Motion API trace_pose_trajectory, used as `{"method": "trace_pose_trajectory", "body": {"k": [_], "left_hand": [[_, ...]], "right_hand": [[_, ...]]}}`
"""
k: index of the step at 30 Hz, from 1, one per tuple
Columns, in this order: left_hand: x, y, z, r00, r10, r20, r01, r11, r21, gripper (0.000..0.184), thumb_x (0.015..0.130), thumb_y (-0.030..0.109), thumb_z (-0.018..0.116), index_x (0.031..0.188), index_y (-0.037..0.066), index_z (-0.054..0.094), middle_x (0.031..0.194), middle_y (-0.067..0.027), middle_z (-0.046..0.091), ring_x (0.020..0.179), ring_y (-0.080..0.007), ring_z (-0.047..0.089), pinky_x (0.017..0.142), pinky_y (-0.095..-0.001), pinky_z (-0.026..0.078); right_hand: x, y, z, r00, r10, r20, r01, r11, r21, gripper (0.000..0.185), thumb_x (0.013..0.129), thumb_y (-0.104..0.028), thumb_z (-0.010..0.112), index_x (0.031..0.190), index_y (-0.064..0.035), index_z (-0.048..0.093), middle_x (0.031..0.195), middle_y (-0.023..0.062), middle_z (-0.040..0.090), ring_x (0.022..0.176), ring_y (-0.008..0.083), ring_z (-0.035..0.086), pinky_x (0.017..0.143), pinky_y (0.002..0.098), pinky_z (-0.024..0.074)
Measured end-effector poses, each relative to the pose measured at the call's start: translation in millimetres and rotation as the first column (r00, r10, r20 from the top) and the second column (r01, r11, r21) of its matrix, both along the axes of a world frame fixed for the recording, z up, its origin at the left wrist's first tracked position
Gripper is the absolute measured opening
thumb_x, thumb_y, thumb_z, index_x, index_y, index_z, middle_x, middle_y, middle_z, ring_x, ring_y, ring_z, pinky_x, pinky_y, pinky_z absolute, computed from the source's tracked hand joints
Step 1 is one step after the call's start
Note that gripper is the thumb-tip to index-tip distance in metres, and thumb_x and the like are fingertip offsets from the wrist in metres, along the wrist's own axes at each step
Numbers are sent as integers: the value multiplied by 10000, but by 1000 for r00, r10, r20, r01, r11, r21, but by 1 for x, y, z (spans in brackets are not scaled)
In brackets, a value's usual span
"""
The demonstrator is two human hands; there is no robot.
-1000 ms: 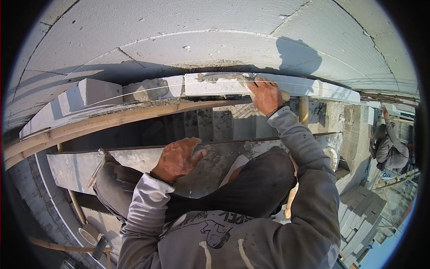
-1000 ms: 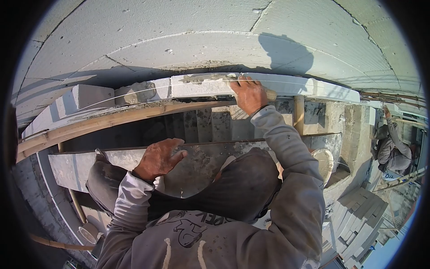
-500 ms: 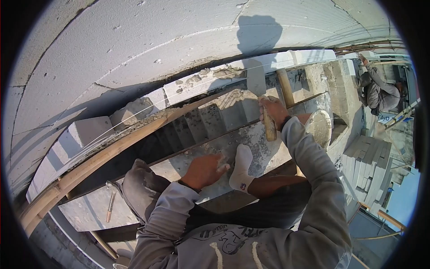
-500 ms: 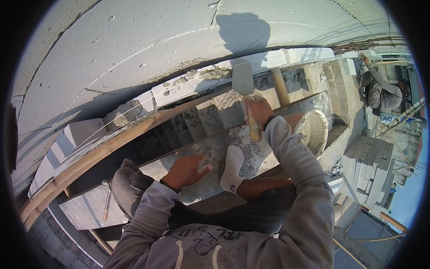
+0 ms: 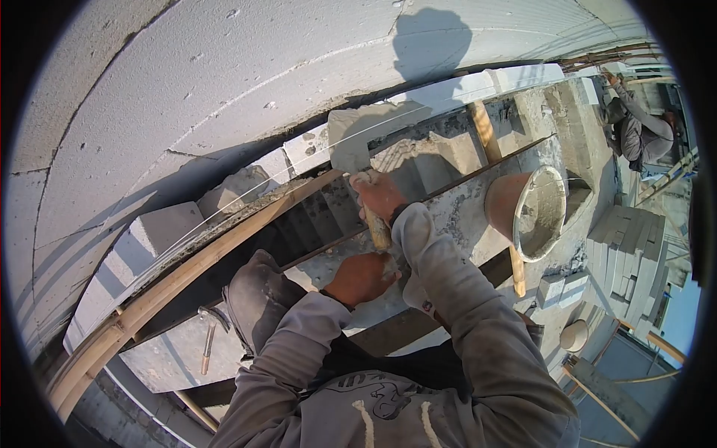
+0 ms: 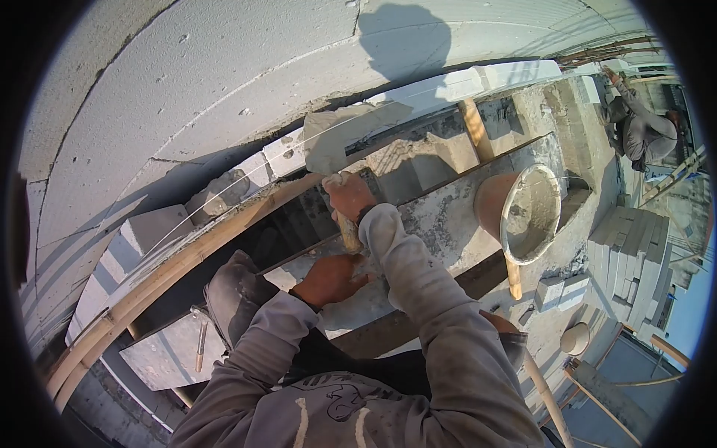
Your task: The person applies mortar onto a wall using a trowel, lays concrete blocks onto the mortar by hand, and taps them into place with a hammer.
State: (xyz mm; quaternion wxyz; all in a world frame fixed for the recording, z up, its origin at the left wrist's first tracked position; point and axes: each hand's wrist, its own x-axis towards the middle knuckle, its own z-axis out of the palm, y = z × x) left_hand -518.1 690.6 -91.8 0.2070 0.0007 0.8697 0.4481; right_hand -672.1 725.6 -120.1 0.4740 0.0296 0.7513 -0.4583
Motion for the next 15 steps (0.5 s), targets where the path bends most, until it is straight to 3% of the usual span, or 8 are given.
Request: {"method": "trace_pose_trajectory", "body": {"k": [2, 4, 8, 10, 14, 15], "left_hand": [[-1, -4, 0, 999, -25, 32, 25, 1000, -5, 413, 819, 374, 588, 997, 1, 594, 829, -200, 643, 785, -355, 629, 700, -453, 488], [2, -6, 1, 979, -129, 158, 138, 989, -49, 451, 829, 421, 577, 1048, 27, 604, 883, -212, 646, 805, -363, 632, 733, -445, 489], [3, -9, 2, 963, -189, 193, 196, 980, -19, 472, 818, 432, 576, 1043, 18, 603, 880, -217, 643, 801, -366, 630, 730, -442, 491], [2, -7, 1, 978, -159, 132, 155, 987, 42, 480, 818, 438, 571, 1043, 15, 602, 883, -221, 642, 795, -368, 628, 734, -441, 491], [-4, -4, 7, 959, -216, 183, 212, 976, 44, 472, 826, 434, 562, 1047, 19, 602, 898, -225, 640, 813, -365, 627, 742, -440, 490], [-3, -2, 4, 975, -192, 113, 184, 980, 80, 471, 831, 435, 556, 1057, 23, 598, 901, -223, 639, 821, -364, 625, 744, -440, 488]], "right_hand": [[14, -10, -1, 999, 20, -35, -21, 1000, -7, 326, 855, -287, 544, 919, 33, 539, 687, 120, 582, 472, 221, 595, 465, 362, 475], [24, -18, 1, 976, 204, -81, -197, 977, 86, 382, 857, -308, 524, 961, 60, 533, 739, 191, 614, 606, 308, 640, 620, 402, 503], [35, -28, -19, 890, 394, -230, -369, 918, 147, 378, 850, -324, 546, 947, 41, 532, 736, 175, 597, 589, 283, 621, 603, 371, 505], [43, -33, -14, 718, 550, -427, -485, 835, 260, 430, 854, -331, 526, 1024, 65, 532, 941, 298, 612, 956, 427, 577, 870, 445, 437], [42, -24, -1, 678, 642, -357, -563, 767, 308, 418, 855, -318, 533, 1048, 53, 528, 955, 287, 614, 933, 414, 594, 848, 454, 453], [41, -12, -4, 634, 691, -347, -592, 722, 358, 417, 854, -312, 536, 1059, 50, 522, 948, 282, 617, 929, 414, 596, 839, 464, 455]]}}
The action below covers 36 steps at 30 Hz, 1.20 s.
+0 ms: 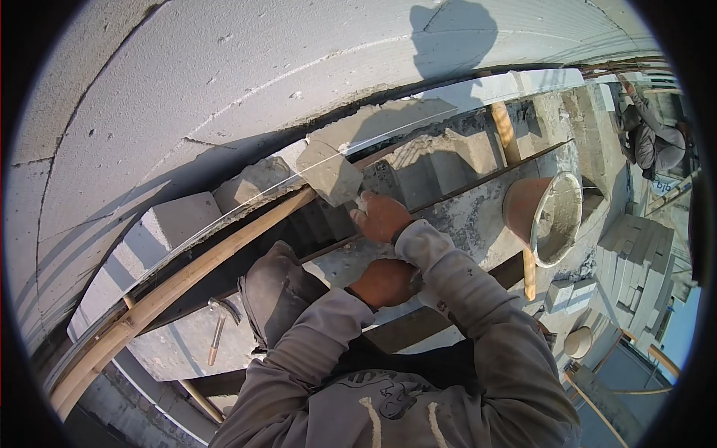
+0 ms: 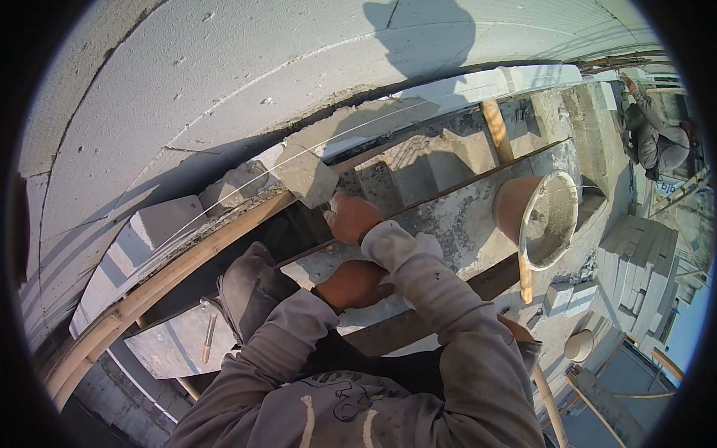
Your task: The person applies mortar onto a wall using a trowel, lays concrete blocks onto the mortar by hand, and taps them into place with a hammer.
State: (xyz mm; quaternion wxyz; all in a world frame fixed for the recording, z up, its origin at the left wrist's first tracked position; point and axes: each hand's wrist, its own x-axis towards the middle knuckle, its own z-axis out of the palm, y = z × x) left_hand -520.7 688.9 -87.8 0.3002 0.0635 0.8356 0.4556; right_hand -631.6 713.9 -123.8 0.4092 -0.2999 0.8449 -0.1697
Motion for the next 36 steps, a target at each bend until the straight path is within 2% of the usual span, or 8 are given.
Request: {"method": "trace_pose_trajectory", "body": {"k": [15, 22, 25, 27, 28, 30, 33, 36], "left_hand": [[1, -1, 0, 999, 48, 2, -48, 999, 7, 493, 840, 444, 545, 1099, 27, 580, 930, -213, 639, 853, -377, 615, 750, -447, 480], [-3, -2, 3, 1000, 14, 8, -13, 1000, -16, 519, 849, 457, 542, 1132, 22, 581, 943, -211, 639, 885, -369, 610, 768, -434, 478], [-3, 0, 2, 998, 47, -46, -48, 999, -19, 477, 834, 426, 569, 1074, 15, 591, 896, -201, 646, 855, -353, 626, 738, -440, 486], [-2, 4, -1, 998, 45, -54, -45, 999, -7, 508, 845, 448, 554, 1109, 15, 583, 935, -212, 639, 883, -359, 617, 765, -434, 481], [-1, 6, -2, 997, 59, -50, -59, 998, 3, 539, 857, 470, 539, 1144, 16, 575, 974, -223, 632, 912, -364, 608, 792, -427, 476], [1, 9, -2, 998, 40, -43, -40, 999, -7, 542, 858, 472, 538, 1147, 15, 574, 983, -225, 631, 916, -365, 607, 800, -425, 475], [0, 5, -1, 1000, 25, -10, -26, 999, -34, 549, 858, 476, 535, 1152, 14, 572, 992, -225, 630, 920, -370, 605, 811, -425, 472], [2, 5, -5, 998, 51, -30, -53, 997, -49, 534, 852, 465, 542, 1131, 12, 577, 959, -223, 636, 895, -368, 614, 785, -435, 479]], "right_hand": [[-24, 2, -6, 986, -37, -160, 43, 998, 37, 425, 864, -336, 513, 1097, 20, 506, 920, 277, 622, 916, 425, 594, 834, 488, 456], [-44, 106, 13, 968, -76, -238, 134, 962, 238, 402, 859, -332, 530, 1037, 29, 526, 921, 286, 619, 892, 430, 601, 803, 493, 469], [-49, 123, 9, 935, -345, -85, 354, 920, 165, 374, 852, -308, 528, 1000, 35, 543, 919, 286, 623, 886, 427, 607, 784, 480, 478], [-48, 114, 5, 656, -742, 139, 734, 670, 115, 363, 828, -282, 540, 976, 50, 552, 911, 271, 635, 895, 414, 615, 792, 455, 483], [-50, 111, -6, 645, -751, 138, 744, 659, 113, 363, 828, -282, 540, 976, 50, 552, 911, 271, 635, 895, 414, 615, 792, 455, 483], [-60, 109, -45, 740, -632, -231, 668, 731, 141, 383, 801, -252, 545, 996, 78, 535, 879, 256, 645, 882, 380, 632, 800, 423, 494], [-77, 97, -84, 747, -577, -332, 645, 749, 149, 362, 799, -218, 550, 958, 106, 526, 881, 268, 627, 891, 389, 624, 759, 412, 500], [-81, 63, -22, 789, -573, -224, 606, 785, 129, 390, 789, -214, 549, 974, 127, 502, 909, 281, 622, 900, 405, 615, 773, 425, 502]]}}
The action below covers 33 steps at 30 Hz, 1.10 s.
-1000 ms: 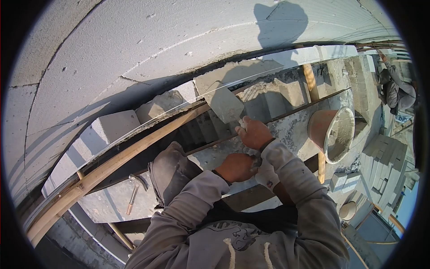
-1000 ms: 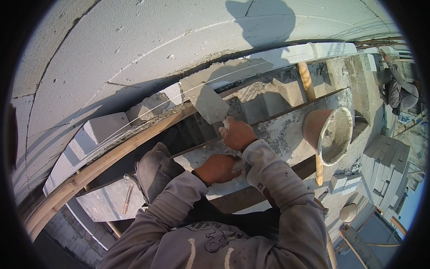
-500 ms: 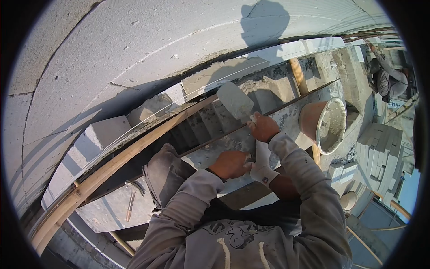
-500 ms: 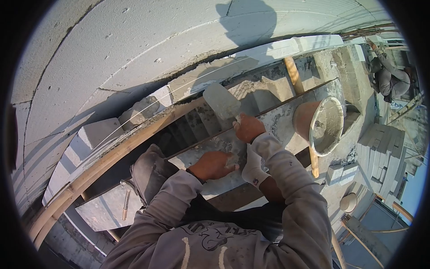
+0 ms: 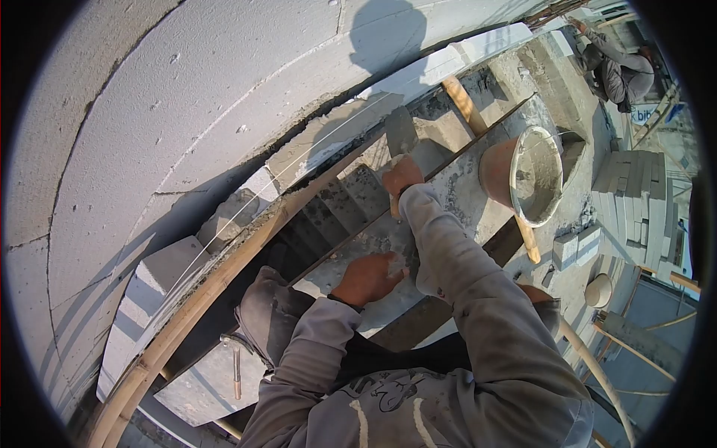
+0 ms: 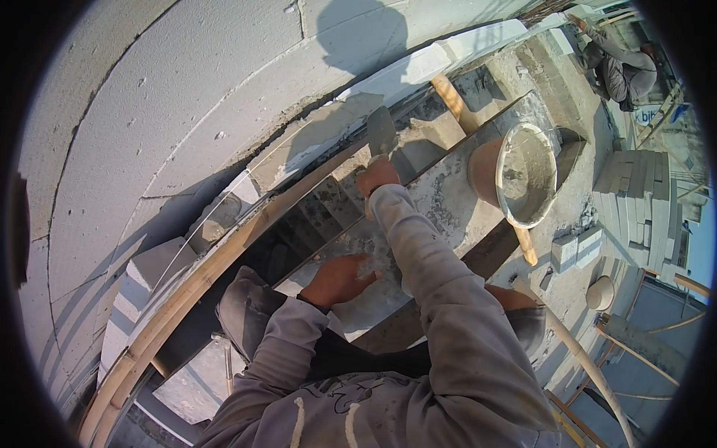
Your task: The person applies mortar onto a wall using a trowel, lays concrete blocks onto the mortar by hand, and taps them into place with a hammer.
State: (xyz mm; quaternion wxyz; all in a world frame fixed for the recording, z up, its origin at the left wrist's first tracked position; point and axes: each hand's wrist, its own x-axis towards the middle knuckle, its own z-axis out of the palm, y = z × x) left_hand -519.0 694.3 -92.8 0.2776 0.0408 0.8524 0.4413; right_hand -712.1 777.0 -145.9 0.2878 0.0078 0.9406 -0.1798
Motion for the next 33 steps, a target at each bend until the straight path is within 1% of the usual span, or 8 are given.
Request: {"method": "trace_pose_trajectory", "body": {"k": [5, 17, 19, 24, 28, 30, 31, 33], "left_hand": [[-3, 1, 0, 996, 76, -46, -75, 997, 30, 499, 840, 448, 547, 1050, -1, 605, 913, -222, 647, 850, -356, 632, 753, -444, 491], [19, 24, 2, 936, -339, 94, 338, 941, 26, 436, 796, 463, 553, 933, 67, 674, 896, -157, 670, 828, -330, 641, 752, -413, 496], [33, 30, -7, 933, -356, 49, 347, 928, 137, 457, 791, 486, 552, 915, 67, 685, 896, -157, 669, 848, -326, 638, 765, -415, 492], [53, 45, -41, 892, -75, -445, 199, 950, 239, 452, 799, 453, 571, 1037, 75, 640, 938, -150, 663, 889, -328, 631, 792, -418, 489], [41, 32, -8, 972, -186, -146, 212, 959, 187, 449, 803, 423, 574, 1066, 62, 617, 927, -162, 657, 870, -333, 635, 791, -425, 490], [31, 25, 7, 962, -270, -32, 272, 956, 112, 440, 802, 415, 572, 1058, 60, 619, 911, -168, 656, 856, -336, 637, 778, -433, 491], [25, 23, 12, 945, -325, 29, 319, 940, 121, 451, 810, 410, 571, 1101, 66, 597, 926, -170, 650, 868, -342, 629, 772, -436, 489], [24, 22, 12, 921, -378, 94, 365, 923, 124, 466, 817, 405, 569, 1145, 73, 574, 940, -171, 645, 879, -349, 621, 766, -439, 486]], "right_hand": [[46, -29, 16, 988, 38, -150, -35, 999, 23, 418, 773, -200, 577, 1031, 103, 450, 1000, 289, 572, 869, 412, 613, 780, 418, 512], [99, -37, 49, 974, 176, -140, -173, 984, 37, 407, 776, -191, 590, 1042, 53, 402, 1006, 242, 532, 848, 385, 624, 731, 430, 526], [108, -40, 56, 959, 217, -181, -210, 976, 57, 379, 774, -172, 579, 1027, 54, 410, 978, 228, 539, 789, 362, 647, 682, 411, 543], [121, -42, 86, 967, 253, 5, -253, 967, 39, 437, 787, -225, 602, 1093, 17, 404, 1029, 211, 536, 907, 416, 597, 770, 463, 498], [120, -24, 91, 946, 318, -68, -321, 946, -45, 434, 781, -245, 618, 1091, -1, 438, 1016, 204, 548, 876, 406, 602, 748, 447, 490], [112, -17, 84, 924, 326, -200, -379, 849, -368, 435, 786, -264, 605, 1090, 26, 490, 981, 225, 591, 842, 420, 606, 776, 461, 478], [107, -17, 77, 922, 334, -197, -385, 844, -373, 435, 786, -264, 605, 1090, 26, 490, 981, 225, 591, 842, 420, 606, 776, 461, 478], [95, -19, 54, 980, 193, 46, -141, 840, -524, 432, 810, -311, 590, 1063, 36, 544, 918, 250, 617, 853, 423, 597, 768, 454, 473]]}}
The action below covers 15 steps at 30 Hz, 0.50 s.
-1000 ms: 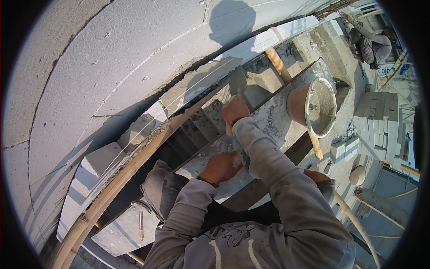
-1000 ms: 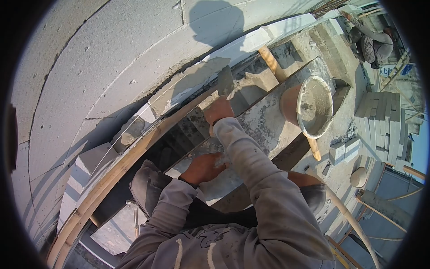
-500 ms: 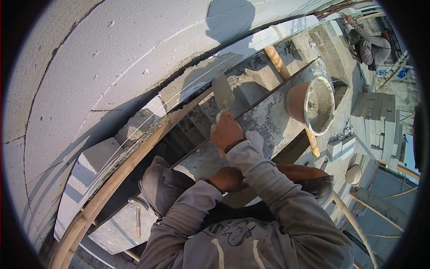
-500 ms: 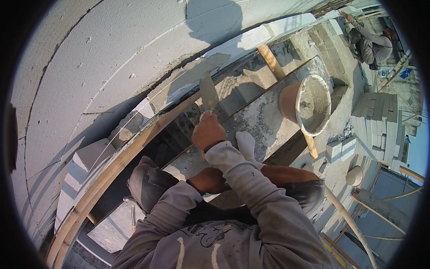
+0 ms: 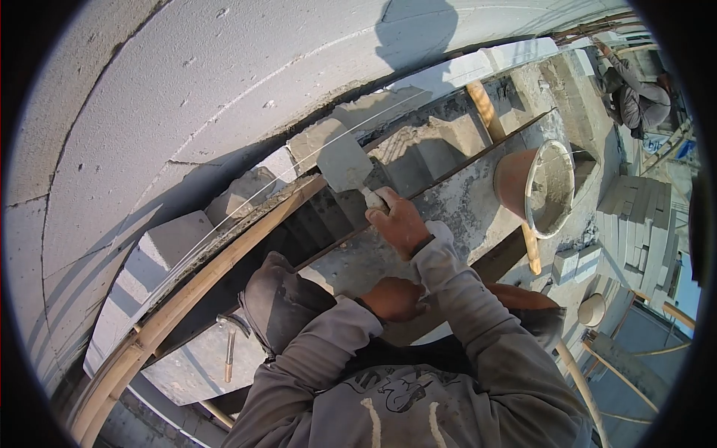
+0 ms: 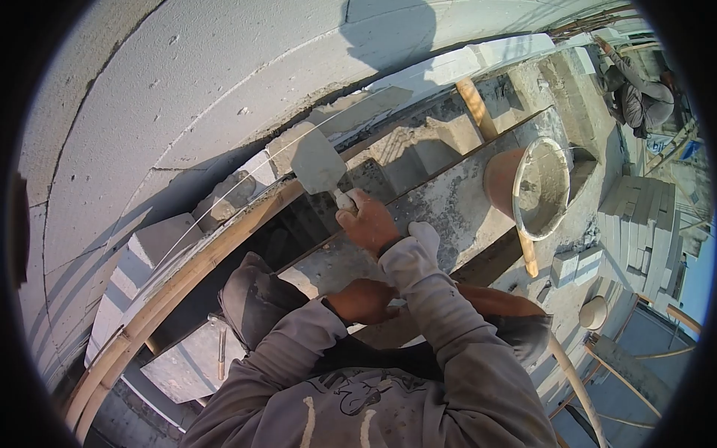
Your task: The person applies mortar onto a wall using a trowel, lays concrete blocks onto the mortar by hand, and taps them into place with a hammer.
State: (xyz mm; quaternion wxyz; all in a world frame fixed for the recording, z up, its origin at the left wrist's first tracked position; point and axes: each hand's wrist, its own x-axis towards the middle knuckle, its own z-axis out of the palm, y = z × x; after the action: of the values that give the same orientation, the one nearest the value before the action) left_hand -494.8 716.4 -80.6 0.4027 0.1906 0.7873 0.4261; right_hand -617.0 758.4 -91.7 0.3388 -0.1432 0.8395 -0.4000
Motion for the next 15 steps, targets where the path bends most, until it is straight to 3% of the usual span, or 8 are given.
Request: {"method": "trace_pose_trajectory", "body": {"k": [4, 6, 9, 12, 15], "left_hand": [[2, 2, -4, 1000, 15, 10, -15, 1000, 0, 462, 816, 401, 569, 1147, 79, 582, 968, -171, 643, 894, -343, 619, 768, -438, 485], [2, -1, -5, 999, 23, 26, -22, 1000, -14, 460, 818, 402, 566, 1149, 82, 583, 974, -169, 643, 902, -344, 617, 774, -438, 484], [1, -1, -6, 999, 38, 12, -38, 999, -24, 455, 825, 409, 557, 1150, 91, 582, 1003, -167, 638, 915, -344, 614, 779, -437, 484], [-4, 3, -5, 999, 44, 1, -44, 999, 9, 456, 826, 417, 552, 1148, 95, 582, 1030, -165, 632, 920, -342, 614, 786, -435, 484], [-7, 3, -6, 998, 66, 3, -66, 998, 19, 456, 828, 418, 548, 1149, 96, 580, 1052, -164, 626, 921, -341, 614, 788, -434, 484]], "right_hand": [[-7, -4, -72, 992, -26, -124, 31, 999, 45, 423, 848, -334, 552, 1043, 42, 567, 876, 271, 621, 857, 427, 592, 763, 460, 470], [3, 4, -83, 948, -8, -319, 40, 995, 94, 429, 880, -346, 517, 1082, 30, 566, 915, 277, 616, 862, 431, 591, 757, 468, 467], [23, 37, -69, 980, 8, -197, 32, 979, 199, 389, 885, -333, 511, 1058, 11, 573, 896, 269, 619, 848, 429, 592, 745, 478, 464], [33, 58, -61, 981, 32, -193, 27, 956, 293, 372, 886, -334, 511, 1022, 6, 573, 879, 255, 620, 833, 431, 590, 729, 486, 461], [26, 45, -46, 962, -35, -272, 83, 982, 168, 376, 882, -348, 519, 999, 6, 567, 867, 242, 621, 822, 433, 587, 718, 492, 455]]}}
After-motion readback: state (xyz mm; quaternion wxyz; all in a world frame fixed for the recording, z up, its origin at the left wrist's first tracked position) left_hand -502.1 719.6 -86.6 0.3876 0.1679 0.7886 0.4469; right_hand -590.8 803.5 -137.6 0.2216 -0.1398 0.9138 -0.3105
